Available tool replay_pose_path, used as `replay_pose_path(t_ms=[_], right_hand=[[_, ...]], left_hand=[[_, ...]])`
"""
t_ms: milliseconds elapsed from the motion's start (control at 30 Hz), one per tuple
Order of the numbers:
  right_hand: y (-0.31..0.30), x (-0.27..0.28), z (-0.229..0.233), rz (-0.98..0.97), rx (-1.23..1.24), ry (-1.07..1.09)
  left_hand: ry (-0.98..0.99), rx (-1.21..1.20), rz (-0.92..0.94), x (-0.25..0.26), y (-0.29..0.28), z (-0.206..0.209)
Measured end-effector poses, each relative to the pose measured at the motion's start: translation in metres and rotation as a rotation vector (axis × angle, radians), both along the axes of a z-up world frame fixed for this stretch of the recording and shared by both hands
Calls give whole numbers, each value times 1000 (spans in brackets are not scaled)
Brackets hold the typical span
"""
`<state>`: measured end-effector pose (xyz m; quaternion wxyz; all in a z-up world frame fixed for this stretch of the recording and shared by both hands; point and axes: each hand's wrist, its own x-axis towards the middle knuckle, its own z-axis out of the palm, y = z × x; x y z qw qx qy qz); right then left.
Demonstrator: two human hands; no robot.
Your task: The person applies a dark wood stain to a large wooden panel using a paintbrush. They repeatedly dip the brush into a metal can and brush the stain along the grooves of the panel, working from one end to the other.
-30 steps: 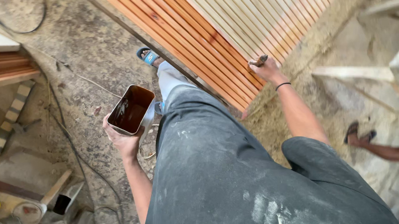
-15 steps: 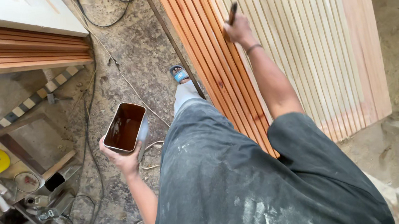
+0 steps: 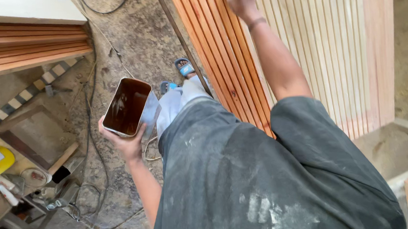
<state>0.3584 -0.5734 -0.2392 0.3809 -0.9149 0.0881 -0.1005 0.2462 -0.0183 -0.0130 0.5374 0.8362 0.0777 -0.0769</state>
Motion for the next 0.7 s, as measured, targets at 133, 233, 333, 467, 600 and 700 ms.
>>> replay_pose_path(t_ms=[133,233,333,467,600,700], right_hand=[[39,-151,47,91,21,-120],[58,-249,79,-137,115,348],[74,-299,113,-348,153,1022],[56,-239,113,-471,160,1085],[44,-159,72,-342,-9,739],[17,-52,14,-306,-55,597]], left_hand=[[-46,-63,-112,39,8,-27],[-58,22,-159,54,11,-36],[-53,34,-168,57,28,-34],[-202,87,-185,89,28,-49],[-64,-53,-110,104,38,-53],[-86,21,-84,130,35,-66]])
